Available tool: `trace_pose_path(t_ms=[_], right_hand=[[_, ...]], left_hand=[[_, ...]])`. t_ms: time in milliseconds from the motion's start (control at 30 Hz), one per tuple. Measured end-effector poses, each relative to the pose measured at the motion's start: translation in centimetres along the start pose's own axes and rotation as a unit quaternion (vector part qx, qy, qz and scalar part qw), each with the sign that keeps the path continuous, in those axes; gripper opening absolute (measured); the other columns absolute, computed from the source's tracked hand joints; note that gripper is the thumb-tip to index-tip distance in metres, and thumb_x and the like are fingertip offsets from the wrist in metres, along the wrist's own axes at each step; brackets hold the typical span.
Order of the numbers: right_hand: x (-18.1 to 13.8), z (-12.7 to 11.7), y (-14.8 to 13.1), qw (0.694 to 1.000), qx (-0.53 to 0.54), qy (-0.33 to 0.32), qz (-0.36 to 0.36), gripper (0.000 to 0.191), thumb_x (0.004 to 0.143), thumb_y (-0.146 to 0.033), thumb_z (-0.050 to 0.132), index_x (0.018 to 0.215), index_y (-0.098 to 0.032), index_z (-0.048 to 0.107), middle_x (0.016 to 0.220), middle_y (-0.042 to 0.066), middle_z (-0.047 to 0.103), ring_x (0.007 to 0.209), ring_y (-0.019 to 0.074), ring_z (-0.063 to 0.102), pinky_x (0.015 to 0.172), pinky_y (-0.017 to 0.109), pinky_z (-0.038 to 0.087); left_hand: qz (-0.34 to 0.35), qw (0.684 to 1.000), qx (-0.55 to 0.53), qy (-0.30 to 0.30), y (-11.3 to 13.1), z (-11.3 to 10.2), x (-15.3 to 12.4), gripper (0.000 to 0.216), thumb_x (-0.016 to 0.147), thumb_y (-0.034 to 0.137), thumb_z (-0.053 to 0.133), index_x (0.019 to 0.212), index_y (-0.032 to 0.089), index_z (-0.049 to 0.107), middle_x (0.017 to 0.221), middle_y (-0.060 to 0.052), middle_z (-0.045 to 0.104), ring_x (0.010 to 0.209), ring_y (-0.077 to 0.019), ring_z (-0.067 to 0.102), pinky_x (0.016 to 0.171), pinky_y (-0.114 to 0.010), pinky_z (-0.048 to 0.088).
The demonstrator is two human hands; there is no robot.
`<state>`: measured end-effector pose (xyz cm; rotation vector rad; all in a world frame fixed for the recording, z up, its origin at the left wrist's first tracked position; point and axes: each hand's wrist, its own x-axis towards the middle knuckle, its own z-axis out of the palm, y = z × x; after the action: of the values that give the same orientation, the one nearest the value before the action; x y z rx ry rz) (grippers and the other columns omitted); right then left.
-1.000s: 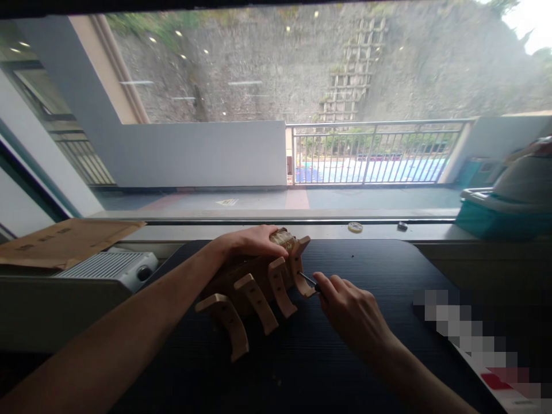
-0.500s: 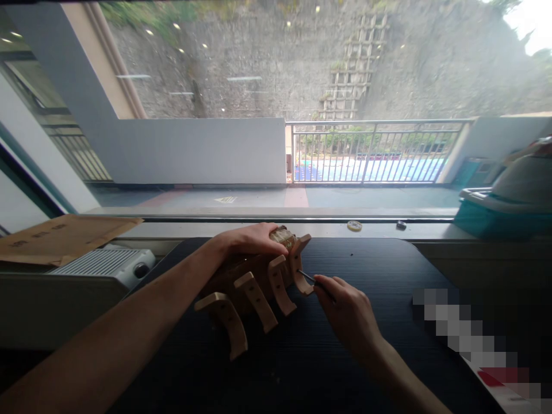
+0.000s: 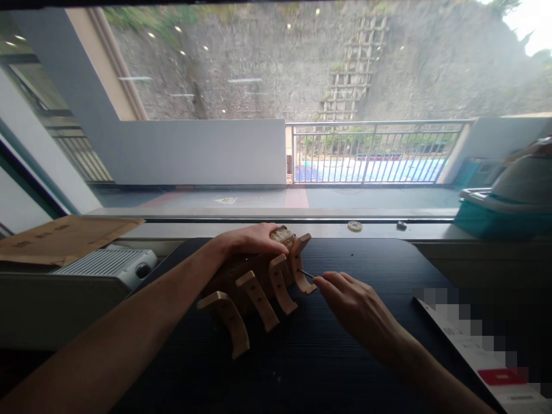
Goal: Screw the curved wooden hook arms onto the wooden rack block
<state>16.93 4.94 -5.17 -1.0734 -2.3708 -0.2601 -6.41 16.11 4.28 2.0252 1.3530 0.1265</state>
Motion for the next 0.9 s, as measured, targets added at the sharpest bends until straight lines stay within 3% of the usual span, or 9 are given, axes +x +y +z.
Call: trace_pose_path(t_ms=[67, 233, 333, 433, 533, 633, 733, 833, 900], right_hand=[[-0.1, 0.2, 0.5, 0.997, -0.061, 0.009, -0.042, 0.031, 0.085, 0.000, 0.045, 0.108, -0.015, 0.061, 0.084, 0.005, 0.063, 0.067, 0.0160, 0.055, 0.054, 0.027, 0.038], [-0.5, 1.5, 0.4, 0.995, -0.087, 0.046, -0.004, 0.025, 0.087, -0.006, 0.049, 0.104, -0.020, 0.062, 0.067, 0.000, 0.056, 0.055, 0.0144, 0.049, 0.048, 0.027, 0.029], [-0.8, 2.3, -0.4, 0.993, 0.034, 0.066, 0.088, 0.020, 0.092, -0.016, 0.048, 0.106, -0.020, 0.061, 0.075, 0.001, 0.064, 0.062, 0.0143, 0.059, 0.054, 0.025, 0.036], [-0.9, 2.5, -1.1, 0.961, 0.162, 0.055, 0.217, 0.019, 0.094, -0.027, 0.045, 0.106, -0.021, 0.060, 0.079, 0.001, 0.068, 0.063, 0.0139, 0.062, 0.055, 0.024, 0.041], [-0.8, 2.1, -1.4, 0.946, 0.185, 0.016, 0.267, 0.023, 0.094, -0.031, 0.044, 0.111, -0.022, 0.057, 0.074, 0.000, 0.068, 0.057, 0.0146, 0.060, 0.050, 0.024, 0.039], [-0.5, 1.3, -1.2, 0.966, 0.135, 0.000, 0.222, 0.032, 0.088, -0.018, 0.050, 0.120, -0.018, 0.052, 0.080, 0.002, 0.068, 0.060, 0.0152, 0.060, 0.052, 0.025, 0.040], [-0.3, 0.4, -0.7, 0.995, 0.026, 0.013, 0.095, 0.031, 0.083, -0.005, 0.050, 0.112, -0.015, 0.055, 0.082, 0.004, 0.066, 0.064, 0.0158, 0.059, 0.052, 0.026, 0.038], [-0.2, -0.1, 0.2, 0.997, -0.071, 0.016, -0.027, 0.032, 0.082, 0.001, 0.048, 0.108, -0.014, 0.058, 0.079, 0.003, 0.062, 0.063, 0.0155, 0.054, 0.052, 0.027, 0.034], [-0.1, -0.1, 0.7, 0.994, -0.099, 0.018, -0.053, 0.033, 0.081, 0.002, 0.050, 0.109, -0.014, 0.058, 0.077, 0.002, 0.061, 0.061, 0.0148, 0.052, 0.051, 0.027, 0.032]], left_hand=[[-0.003, 1.000, -0.001, -0.003, 0.0, 0.0, 0.0, 0.052, 0.063, 0.050, 0.067, 0.105, 0.021, 0.057, 0.095, -0.004, 0.068, 0.087, -0.0244, 0.065, 0.067, -0.027, 0.049], [-0.004, 1.000, 0.021, -0.001, 0.1, 0.0, -0.1, 0.051, 0.064, 0.051, 0.066, 0.103, 0.020, 0.058, 0.095, -0.004, 0.068, 0.087, -0.0244, 0.065, 0.067, -0.027, 0.049], [-0.004, 1.000, 0.024, -0.001, 0.3, 0.0, -0.2, 0.052, 0.065, 0.051, 0.065, 0.106, 0.020, 0.057, 0.097, -0.004, 0.068, 0.087, -0.0240, 0.064, 0.068, -0.027, 0.049], [-0.008, 1.000, 0.018, -0.010, 0.4, -0.1, -0.3, 0.053, 0.065, 0.051, 0.065, 0.107, 0.020, 0.057, 0.098, -0.004, 0.068, 0.087, -0.0236, 0.065, 0.068, -0.027, 0.049], [-0.013, 1.000, 0.021, -0.009, 0.4, -0.1, -0.2, 0.051, 0.065, 0.051, 0.065, 0.106, 0.021, 0.057, 0.097, -0.004, 0.068, 0.088, -0.0238, 0.065, 0.067, -0.027, 0.049], [-0.011, 1.000, 0.015, -0.005, 0.3, 0.0, -0.1, 0.051, 0.064, 0.050, 0.066, 0.106, 0.021, 0.057, 0.097, -0.003, 0.068, 0.088, -0.0237, 0.065, 0.067, -0.026, 0.049], [-0.007, 1.000, 0.009, -0.002, 0.2, 0.1, -0.1, 0.050, 0.064, 0.048, 0.066, 0.105, 0.022, 0.057, 0.096, -0.003, 0.068, 0.088, -0.0232, 0.065, 0.067, -0.026, 0.049], [-0.008, 1.000, 0.008, 0.003, 0.1, 0.1, -0.1, 0.048, 0.063, 0.048, 0.066, 0.103, 0.022, 0.058, 0.094, -0.002, 0.068, 0.087, -0.0229, 0.064, 0.067, -0.026, 0.049], [-0.004, 1.000, 0.004, 0.001, 0.1, 0.1, -0.1, 0.048, 0.063, 0.048, 0.066, 0.103, 0.022, 0.058, 0.094, -0.002, 0.068, 0.086, -0.0226, 0.064, 0.067, -0.026, 0.049]])
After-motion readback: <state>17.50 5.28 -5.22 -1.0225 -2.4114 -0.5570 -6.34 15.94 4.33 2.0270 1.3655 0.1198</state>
